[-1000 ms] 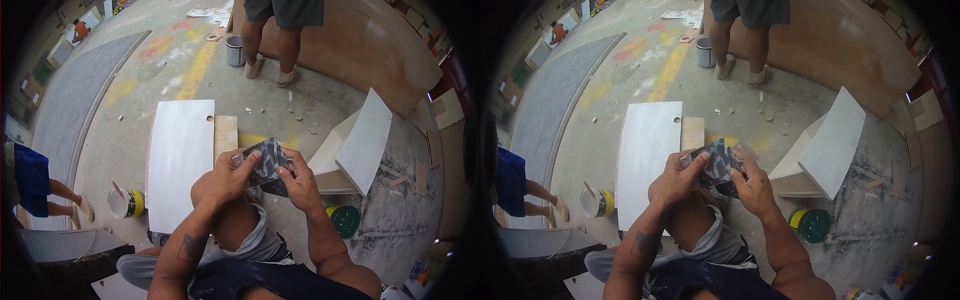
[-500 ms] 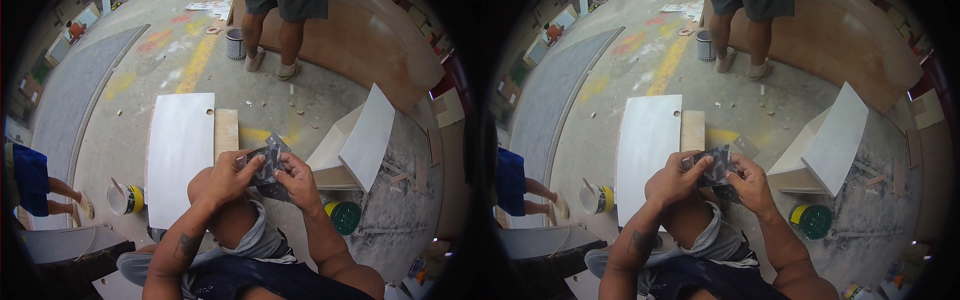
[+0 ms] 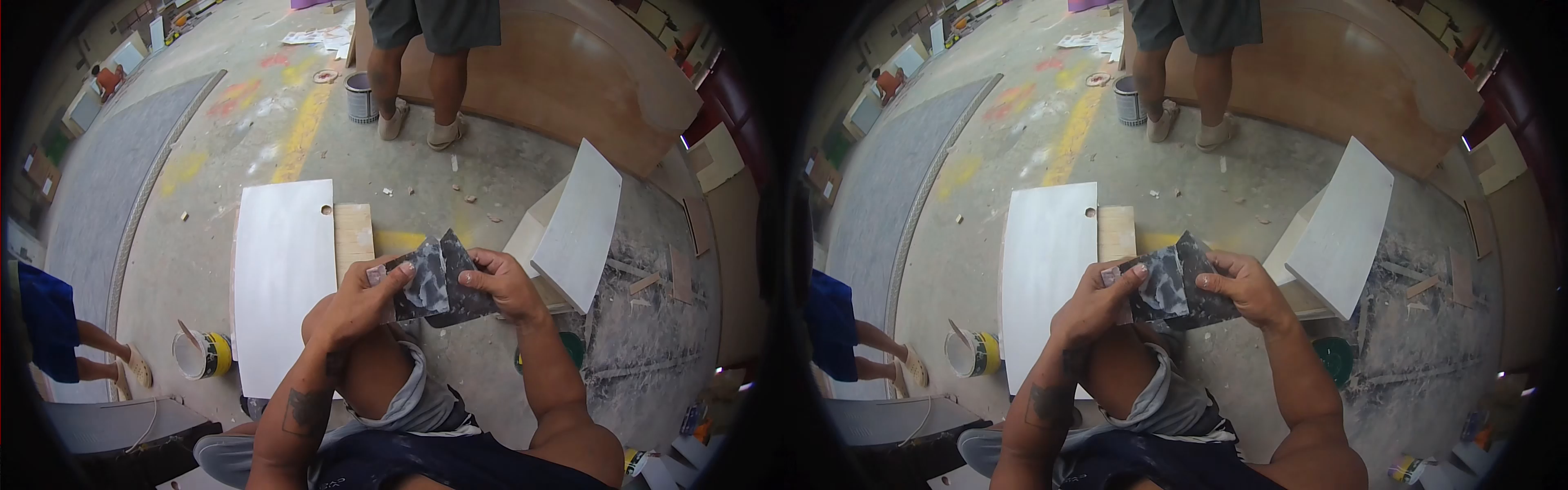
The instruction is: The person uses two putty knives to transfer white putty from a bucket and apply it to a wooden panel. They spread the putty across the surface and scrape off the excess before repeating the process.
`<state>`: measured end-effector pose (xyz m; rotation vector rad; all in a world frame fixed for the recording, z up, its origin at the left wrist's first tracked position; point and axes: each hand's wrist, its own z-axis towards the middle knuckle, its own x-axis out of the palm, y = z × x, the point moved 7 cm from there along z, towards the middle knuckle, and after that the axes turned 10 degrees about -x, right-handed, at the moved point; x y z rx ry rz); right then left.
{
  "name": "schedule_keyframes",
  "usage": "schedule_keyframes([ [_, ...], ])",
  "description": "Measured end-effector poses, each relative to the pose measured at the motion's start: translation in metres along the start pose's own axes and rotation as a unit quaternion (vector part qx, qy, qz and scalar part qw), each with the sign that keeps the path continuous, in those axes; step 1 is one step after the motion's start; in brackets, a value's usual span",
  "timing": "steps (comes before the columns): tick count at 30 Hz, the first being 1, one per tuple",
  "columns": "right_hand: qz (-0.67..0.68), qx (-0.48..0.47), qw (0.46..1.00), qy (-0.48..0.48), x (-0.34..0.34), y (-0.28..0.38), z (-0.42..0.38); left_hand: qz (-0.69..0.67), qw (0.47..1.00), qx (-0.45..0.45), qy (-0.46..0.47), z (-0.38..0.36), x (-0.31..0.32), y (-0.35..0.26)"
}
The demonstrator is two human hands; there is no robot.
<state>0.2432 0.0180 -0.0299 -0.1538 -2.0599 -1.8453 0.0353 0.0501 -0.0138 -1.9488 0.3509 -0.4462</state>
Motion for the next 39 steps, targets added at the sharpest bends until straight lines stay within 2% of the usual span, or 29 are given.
schedule_keyframes([
  [2,0.041,-0.013,0.999,-0.004,-0.003,0.009,0.001,-0.029,0.999,-0.026,0.014,0.000,0.000,0.002],
  [5,0.152,-0.044,0.987,-0.026,-0.013,0.004,0.007,-0.073,0.997,0.009,-0.024,-0.002,-0.007,-0.002],
  [8,0.221,-0.071,0.971,-0.063,-0.017,-0.024,-0.004,-0.060,0.998,0.019,-0.026,-0.003,-0.012,-0.003],
  [11,0.216,-0.075,0.968,-0.103,-0.021,-0.044,-0.005,-0.084,0.996,0.011,-0.002,-0.003,-0.008,0.000],
  [14,0.169,-0.084,0.975,-0.114,-0.023,-0.041,0.000,-0.044,0.998,-0.037,0.037,-0.008,0.003,-0.001],
  [17,0.129,-0.095,0.983,-0.085,-0.014,-0.028,0.006,0.049,0.997,-0.055,0.021,-0.005,0.004,0.005],
  [20,0.228,-0.109,0.965,-0.075,-0.006,-0.022,0.006,0.043,0.995,-0.060,-0.070,-0.010,-0.003,-0.002],
  [23,0.295,-0.121,0.943,-0.095,0.018,-0.021,-0.004,-0.062,0.998,-0.011,-0.032,0.004,-0.013,0.013],
  [26,0.290,-0.088,0.948,-0.096,0.024,-0.054,-0.013,-0.076,0.997,-0.005,-0.015,0.004,-0.012,0.011],
  [29,0.241,-0.162,0.940,-0.181,-0.013,-0.060,-0.007,-0.113,0.993,0.019,-0.024,-0.005,0.001,-0.004],
  [30,0.143,-0.207,0.929,-0.272,-0.017,-0.031,-0.008,-0.082,0.994,0.047,-0.052,-0.004,-0.002,-0.005],
  [32,-0.085,-0.292,0.888,-0.346,-0.044,-0.003,-0.024,-0.021,0.988,0.104,-0.108,-0.002,-0.010,-0.005],
  [33,-0.198,-0.327,0.845,-0.374,-0.052,0.010,-0.032,-0.027,0.990,0.091,-0.109,-0.001,-0.012,-0.001],
  [36,-0.159,-0.326,0.865,-0.345,-0.050,0.025,-0.043,-0.023,0.991,0.055,-0.117,-0.001,-0.017,0.008],
  [39,0.001,-0.141,0.958,-0.250,-0.039,-0.046,-0.028,0.025,0.989,0.049,-0.136,-0.002,-0.009,0.009],
])
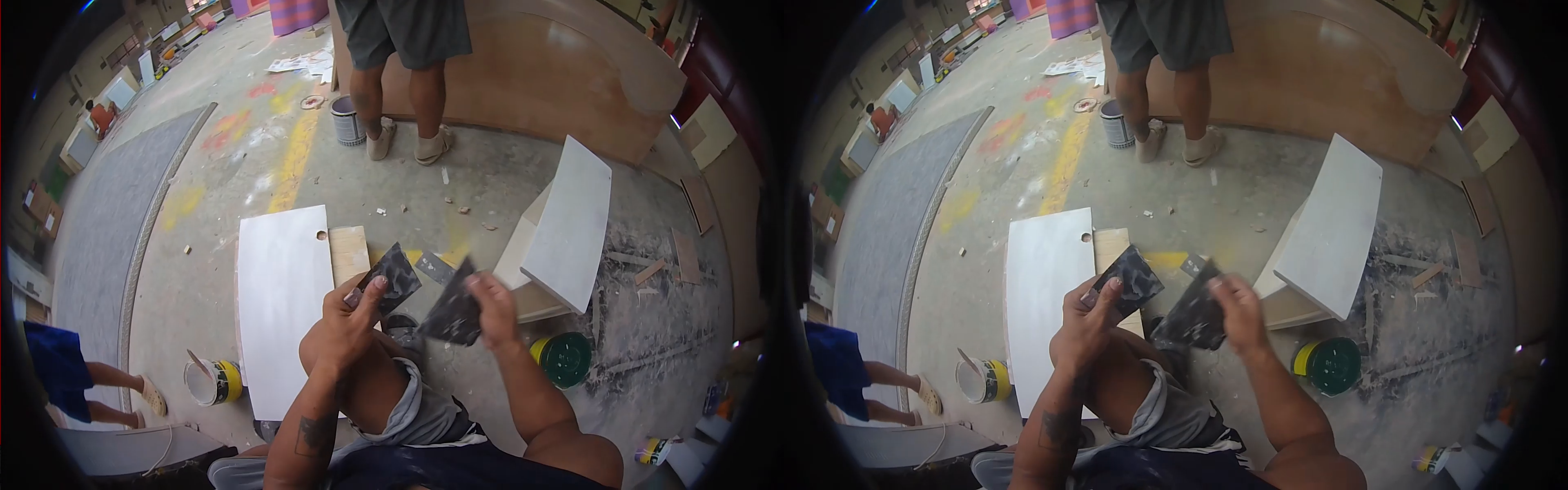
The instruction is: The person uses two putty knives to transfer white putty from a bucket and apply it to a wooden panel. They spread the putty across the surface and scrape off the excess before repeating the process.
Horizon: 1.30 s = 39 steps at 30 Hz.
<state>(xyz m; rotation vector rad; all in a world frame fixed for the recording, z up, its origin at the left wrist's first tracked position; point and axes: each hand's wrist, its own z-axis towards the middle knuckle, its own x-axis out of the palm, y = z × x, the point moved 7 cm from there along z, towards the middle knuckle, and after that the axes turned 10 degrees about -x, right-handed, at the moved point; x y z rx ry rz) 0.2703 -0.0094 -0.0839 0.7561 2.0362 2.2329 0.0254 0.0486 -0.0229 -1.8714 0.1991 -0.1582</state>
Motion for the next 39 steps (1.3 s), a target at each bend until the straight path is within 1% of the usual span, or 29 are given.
schedule_keyframes([
  [2,0.001,0.062,0.997,0.050,0.029,-0.015,-0.020,0.043,0.999,0.002,-0.013,-0.003,0.007,-0.002],
  [5,0.021,0.017,0.999,0.047,0.042,-0.031,-0.016,0.145,0.984,0.103,-0.002,-0.012,0.025,-0.014],
  [8,-0.035,-0.027,0.998,0.054,0.038,-0.018,0.002,0.280,0.943,0.179,0.012,-0.015,0.031,-0.024],
  [11,-0.035,-0.042,0.995,0.078,0.031,-0.005,0.015,0.345,0.930,0.105,0.068,-0.013,0.034,-0.018],
  [14,-0.040,-0.031,0.997,0.057,0.015,-0.005,0.023,0.327,0.943,0.004,0.057,-0.006,0.032,-0.005],
  [15,-0.118,-0.018,0.991,0.058,0.002,-0.009,0.027,0.340,0.938,0.062,0.029,-0.005,0.034,-0.010],
  [16,-0.217,-0.057,0.973,0.058,-0.009,-0.012,0.032,0.351,0.929,0.120,0.000,-0.003,0.036,-0.013],
  [17,-0.313,-0.095,0.943,0.059,-0.017,-0.016,0.037,0.360,0.915,0.177,-0.030,-0.004,0.039,-0.018],
  [18,-0.406,-0.131,0.902,0.061,-0.014,-0.008,0.037,0.398,0.896,0.199,-0.004,-0.008,0.050,-0.016],
  [19,-0.407,-0.094,0.907,0.062,-0.016,-0.008,0.035,0.434,0.873,0.222,0.022,-0.012,0.064,-0.014],
  [20,-0.388,-0.088,0.915,0.065,-0.012,-0.004,0.032,0.470,0.847,0.244,0.046,-0.016,0.076,-0.012],
  [21,-0.369,-0.082,0.923,0.071,-0.006,0.001,0.029,0.486,0.835,0.250,0.070,-0.014,0.084,-0.003],
  [24,-0.323,-0.060,0.940,0.090,0.007,0.015,0.014,0.514,0.826,0.230,0.030,0.000,0.089,-0.001],
  [26,-0.286,-0.046,0.951,0.107,0.011,0.035,0.002,0.508,0.838,0.199,-0.004,0.009,0.083,-0.006],
  [28,-0.316,-0.047,0.943,0.089,0.007,0.055,-0.003,0.491,0.855,0.166,-0.025,0.016,0.078,-0.004],
  [29,-0.330,-0.047,0.940,0.076,0.003,0.061,-0.005,0.477,0.861,0.174,-0.033,0.016,0.077,-0.004],
  [31,-0.378,-0.127,0.914,0.068,0.005,0.068,-0.007,0.448,0.872,0.190,-0.045,0.013,0.075,-0.004],
  [32,-0.401,-0.165,0.899,0.066,0.008,0.068,-0.008,0.430,0.881,0.194,-0.031,0.011,0.077,-0.005],
  [35,-0.465,-0.219,0.854,0.086,0.016,0.030,0.008,0.357,0.910,0.210,-0.005,0.003,0.081,-0.017],
  [37,-0.484,-0.205,0.848,0.065,0.001,0.028,0.020,0.295,0.928,0.228,-0.008,0.001,0.069,-0.027],
  [38,-0.491,-0.200,0.846,0.060,-0.004,0.029,0.028,0.241,0.958,0.154,-0.005,0.009,0.056,-0.023],
  [39,-0.442,-0.233,0.865,0.045,-0.003,0.043,0.026,0.180,0.981,0.075,-0.003,0.014,0.043,-0.016],
])
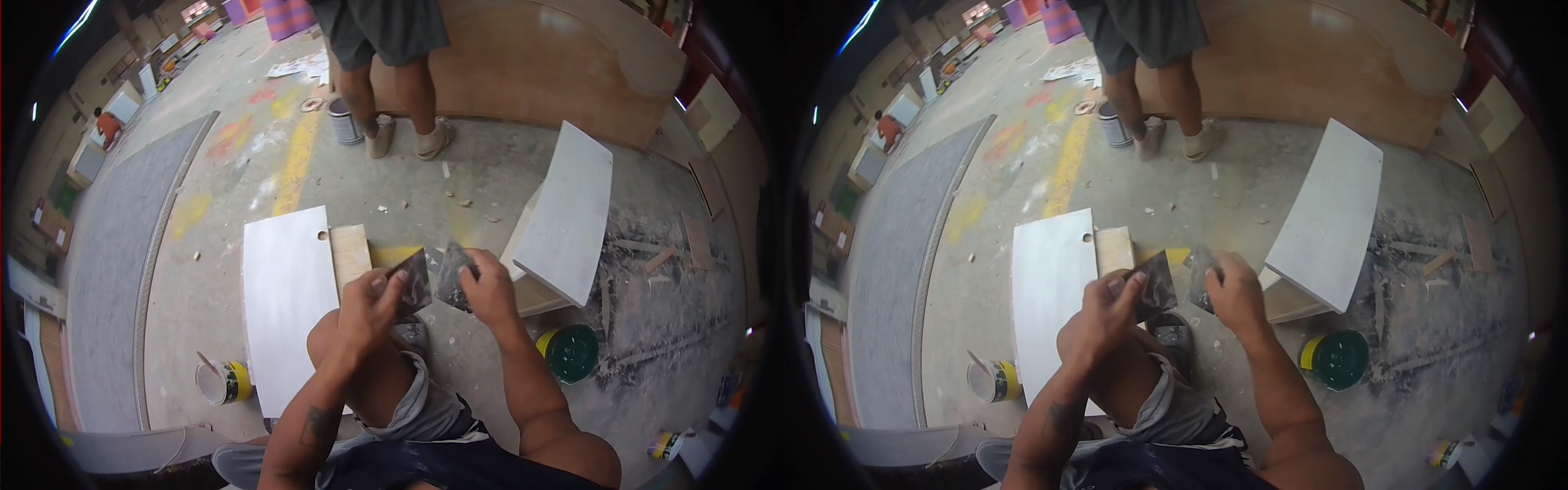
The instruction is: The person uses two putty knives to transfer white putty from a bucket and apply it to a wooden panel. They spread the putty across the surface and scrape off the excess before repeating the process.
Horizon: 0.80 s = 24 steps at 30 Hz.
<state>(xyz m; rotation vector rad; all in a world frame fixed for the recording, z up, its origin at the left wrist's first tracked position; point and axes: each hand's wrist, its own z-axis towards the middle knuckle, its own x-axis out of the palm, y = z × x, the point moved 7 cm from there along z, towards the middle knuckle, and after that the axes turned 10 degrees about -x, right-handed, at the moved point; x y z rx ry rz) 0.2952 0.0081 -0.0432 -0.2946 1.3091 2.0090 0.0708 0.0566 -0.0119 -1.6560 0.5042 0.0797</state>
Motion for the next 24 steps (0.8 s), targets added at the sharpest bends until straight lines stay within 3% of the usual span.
schedule_keyframes([
  [1,0.020,0.009,1.000,0.003,-0.006,0.006,0.001,-0.065,0.995,-0.080,0.016,0.000,-0.005,0.014],
  [2,0.038,0.015,0.999,0.002,-0.012,0.012,0.004,-0.158,0.985,-0.063,0.011,0.004,-0.010,0.016],
  [6,0.072,-0.038,0.996,-0.046,-0.029,0.047,0.012,-0.306,0.950,-0.067,-0.011,0.003,-0.027,0.011],
  [10,0.083,-0.107,0.990,-0.028,-0.021,0.083,0.005,-0.272,0.958,-0.070,-0.052,-0.006,-0.028,0.015],
  [13,0.124,-0.124,0.984,0.021,-0.009,0.099,-0.002,-0.343,0.939,-0.032,0.000,-0.011,-0.024,0.015],
  [16,0.160,-0.135,0.977,0.048,0.004,0.106,-0.001,-0.489,0.863,-0.071,0.106,-0.016,-0.020,0.013],
  [24,0.109,-0.268,0.952,0.105,0.038,0.136,0.005,-0.517,0.852,-0.038,0.073,-0.016,-0.029,0.013],
])
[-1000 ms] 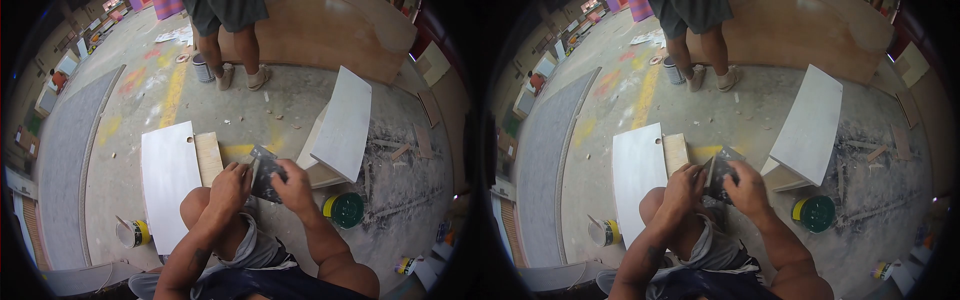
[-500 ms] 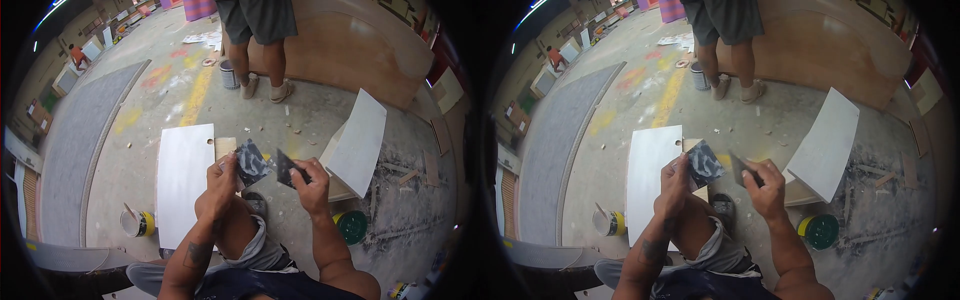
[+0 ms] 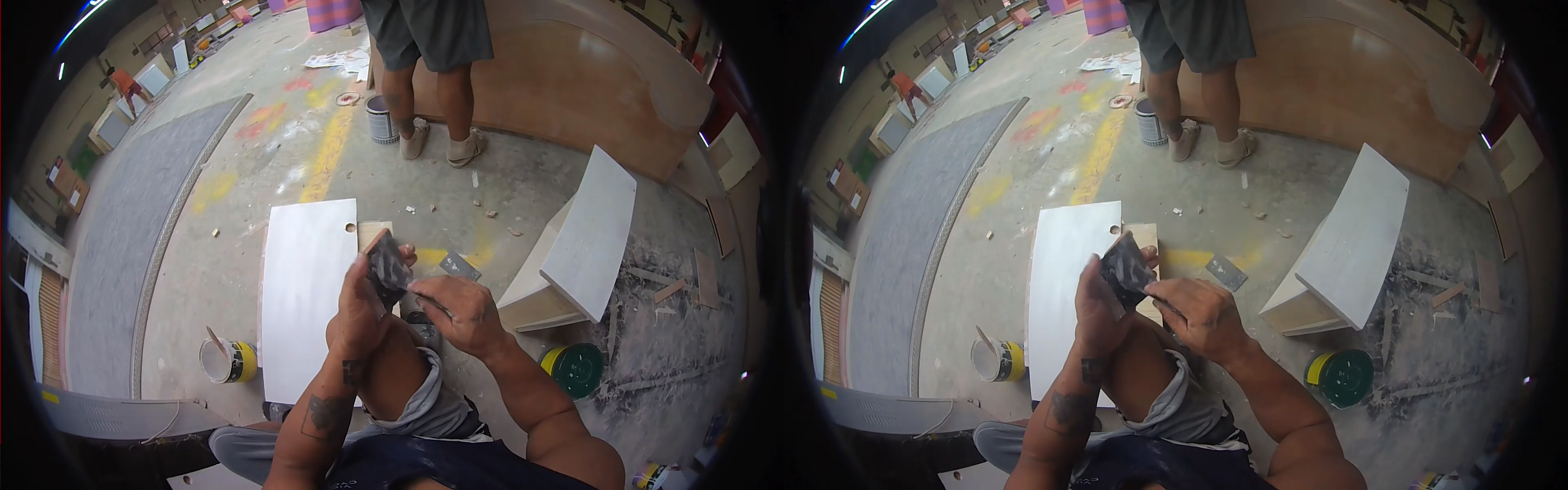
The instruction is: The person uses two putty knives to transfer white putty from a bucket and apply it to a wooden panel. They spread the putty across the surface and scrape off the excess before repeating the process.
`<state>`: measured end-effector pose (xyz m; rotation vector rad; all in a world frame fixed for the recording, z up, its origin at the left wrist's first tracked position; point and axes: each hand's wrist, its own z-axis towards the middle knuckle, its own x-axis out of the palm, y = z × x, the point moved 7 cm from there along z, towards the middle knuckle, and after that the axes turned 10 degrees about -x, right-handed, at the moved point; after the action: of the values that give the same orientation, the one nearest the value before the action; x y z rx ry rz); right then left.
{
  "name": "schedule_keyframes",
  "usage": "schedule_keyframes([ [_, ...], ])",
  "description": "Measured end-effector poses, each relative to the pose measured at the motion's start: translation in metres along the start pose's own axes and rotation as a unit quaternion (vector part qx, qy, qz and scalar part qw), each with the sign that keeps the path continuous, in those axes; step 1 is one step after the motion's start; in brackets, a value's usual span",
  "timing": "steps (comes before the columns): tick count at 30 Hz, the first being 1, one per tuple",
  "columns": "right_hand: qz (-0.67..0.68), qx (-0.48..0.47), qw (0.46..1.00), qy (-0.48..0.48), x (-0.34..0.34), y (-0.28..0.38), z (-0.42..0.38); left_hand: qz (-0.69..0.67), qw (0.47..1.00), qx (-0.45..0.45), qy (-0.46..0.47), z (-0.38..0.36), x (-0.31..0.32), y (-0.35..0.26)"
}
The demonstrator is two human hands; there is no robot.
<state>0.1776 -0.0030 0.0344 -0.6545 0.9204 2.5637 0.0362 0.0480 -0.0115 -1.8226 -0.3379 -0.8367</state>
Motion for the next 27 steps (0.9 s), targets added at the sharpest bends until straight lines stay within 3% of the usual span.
schedule_keyframes([
  [4,-0.024,-0.045,0.997,0.056,0.016,0.009,0.009,-0.023,0.999,0.007,0.042,-0.002,-0.016,-0.005],
  [7,0.007,0.005,0.997,0.077,0.032,0.009,0.011,0.012,0.999,0.036,0.017,-0.005,-0.018,-0.007],
  [13,0.030,0.076,0.994,0.067,0.055,0.014,0.009,0.084,0.992,0.086,-0.039,-0.011,-0.023,-0.017],
  [22,0.002,0.093,0.995,0.022,0.067,0.023,0.014,0.089,0.989,0.111,-0.047,-0.012,-0.031,-0.017],
  [25,-0.013,0.131,0.991,0.029,0.068,0.022,0.014,0.179,0.971,0.138,-0.083,-0.019,-0.023,-0.014],
  [27,-0.011,0.123,0.992,0.020,0.064,0.024,0.012,0.113,0.983,0.120,-0.076,-0.018,-0.028,-0.010],
])
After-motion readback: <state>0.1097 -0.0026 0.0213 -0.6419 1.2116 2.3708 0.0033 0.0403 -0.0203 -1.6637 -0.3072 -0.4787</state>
